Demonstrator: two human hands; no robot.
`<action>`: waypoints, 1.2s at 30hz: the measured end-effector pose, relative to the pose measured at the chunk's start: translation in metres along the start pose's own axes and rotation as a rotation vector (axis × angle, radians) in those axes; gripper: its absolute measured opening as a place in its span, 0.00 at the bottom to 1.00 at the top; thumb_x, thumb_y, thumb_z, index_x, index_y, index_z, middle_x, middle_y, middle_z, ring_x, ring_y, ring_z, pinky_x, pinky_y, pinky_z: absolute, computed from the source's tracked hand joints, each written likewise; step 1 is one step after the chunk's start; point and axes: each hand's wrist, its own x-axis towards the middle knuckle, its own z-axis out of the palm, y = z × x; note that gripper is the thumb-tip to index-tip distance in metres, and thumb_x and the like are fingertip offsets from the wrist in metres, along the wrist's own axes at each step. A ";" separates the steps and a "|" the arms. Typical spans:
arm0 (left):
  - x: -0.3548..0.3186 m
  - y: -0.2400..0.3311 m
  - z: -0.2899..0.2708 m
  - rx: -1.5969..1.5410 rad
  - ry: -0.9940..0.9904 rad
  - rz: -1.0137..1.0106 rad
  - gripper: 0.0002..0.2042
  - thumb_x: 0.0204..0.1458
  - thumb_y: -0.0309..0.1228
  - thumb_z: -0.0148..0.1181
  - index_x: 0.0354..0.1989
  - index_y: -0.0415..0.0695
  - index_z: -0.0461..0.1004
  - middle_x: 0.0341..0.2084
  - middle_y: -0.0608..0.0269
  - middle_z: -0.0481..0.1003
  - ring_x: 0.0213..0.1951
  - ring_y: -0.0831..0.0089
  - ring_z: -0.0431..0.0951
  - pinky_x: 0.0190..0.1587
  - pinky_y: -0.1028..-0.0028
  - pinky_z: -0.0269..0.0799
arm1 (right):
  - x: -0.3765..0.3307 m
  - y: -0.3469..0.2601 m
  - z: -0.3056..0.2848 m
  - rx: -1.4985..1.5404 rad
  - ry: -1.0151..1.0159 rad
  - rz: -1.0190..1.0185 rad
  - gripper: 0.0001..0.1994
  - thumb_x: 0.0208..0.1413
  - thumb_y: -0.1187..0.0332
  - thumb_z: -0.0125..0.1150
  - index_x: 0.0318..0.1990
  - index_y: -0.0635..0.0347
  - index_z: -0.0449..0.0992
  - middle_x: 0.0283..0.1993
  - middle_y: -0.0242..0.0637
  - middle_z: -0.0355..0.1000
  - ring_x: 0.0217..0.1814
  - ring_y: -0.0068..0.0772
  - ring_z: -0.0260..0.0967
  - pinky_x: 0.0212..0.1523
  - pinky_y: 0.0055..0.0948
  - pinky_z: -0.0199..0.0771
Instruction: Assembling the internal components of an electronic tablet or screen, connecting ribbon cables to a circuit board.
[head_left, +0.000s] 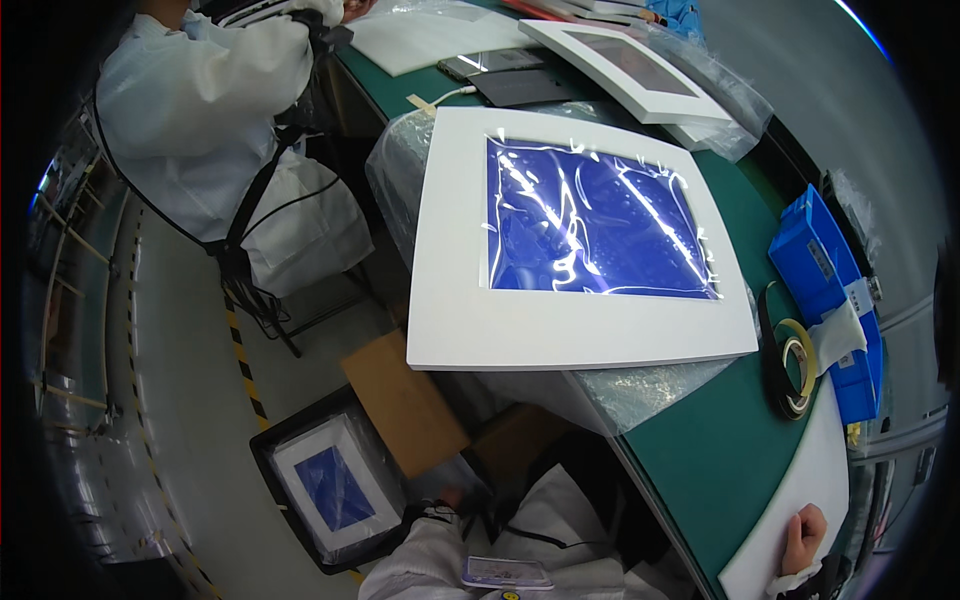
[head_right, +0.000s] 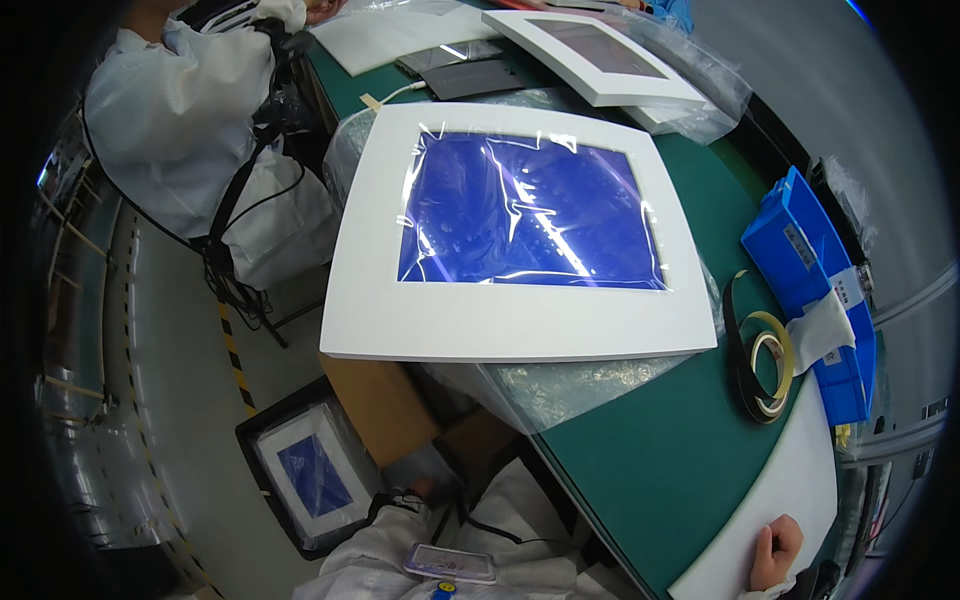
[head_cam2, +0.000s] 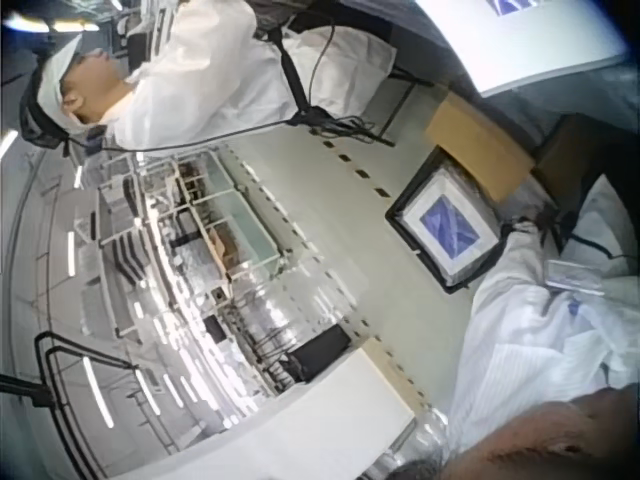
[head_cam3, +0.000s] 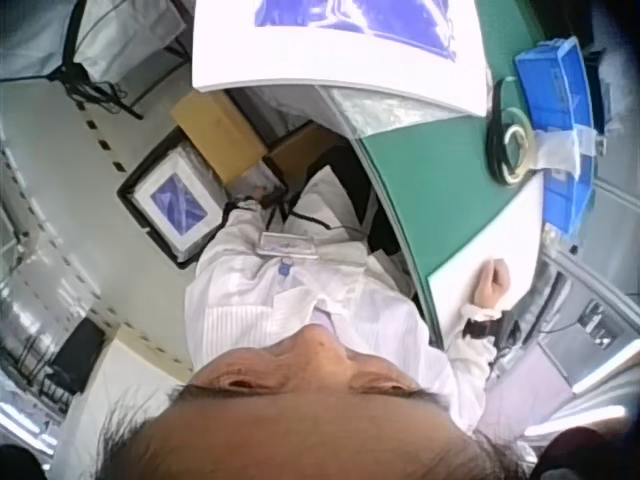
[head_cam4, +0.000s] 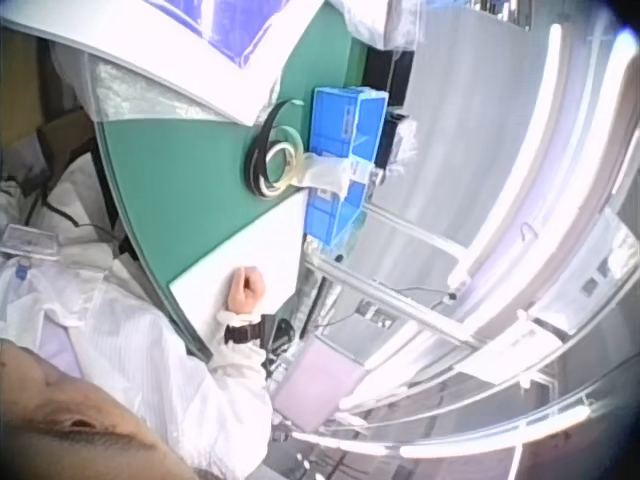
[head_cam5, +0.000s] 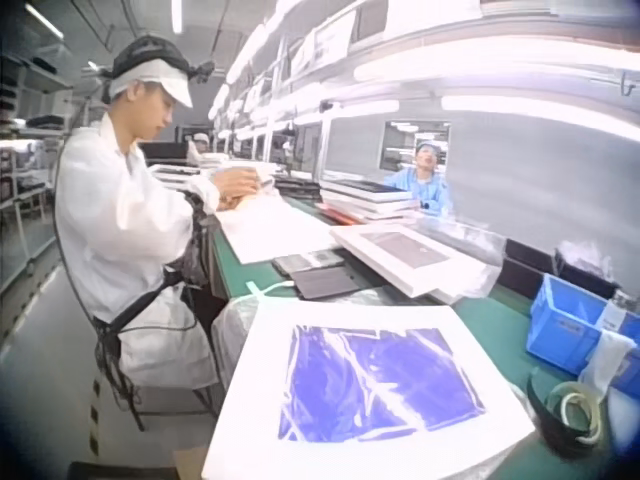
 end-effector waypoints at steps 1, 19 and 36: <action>-0.008 -0.003 -0.004 -0.001 0.015 -0.033 0.10 0.43 0.34 0.47 0.30 0.45 0.73 0.31 0.51 0.72 0.35 0.55 0.73 0.38 0.60 0.67 | 0.001 -0.001 0.001 0.015 0.014 -0.015 0.14 0.46 0.70 0.49 0.15 0.62 0.53 0.15 0.32 0.46 0.20 0.24 0.45 0.21 0.25 0.42; -0.172 0.123 -0.283 -1.421 1.377 -0.279 0.09 0.45 0.24 0.48 0.37 0.44 0.61 0.27 0.68 0.63 0.30 0.75 0.67 0.32 0.76 0.63 | 0.005 0.001 0.011 0.208 0.136 -0.127 0.11 0.38 0.76 0.54 0.12 0.65 0.59 0.10 0.34 0.52 0.13 0.25 0.49 0.15 0.25 0.46; -0.181 0.232 -0.502 -1.777 0.399 0.557 0.18 0.53 0.42 0.41 0.47 0.43 0.60 0.41 0.59 0.66 0.42 0.67 0.67 0.45 0.66 0.63 | 0.005 0.002 0.014 0.197 0.171 -0.176 0.09 0.36 0.72 0.56 0.13 0.66 0.64 0.12 0.41 0.59 0.14 0.36 0.56 0.16 0.29 0.54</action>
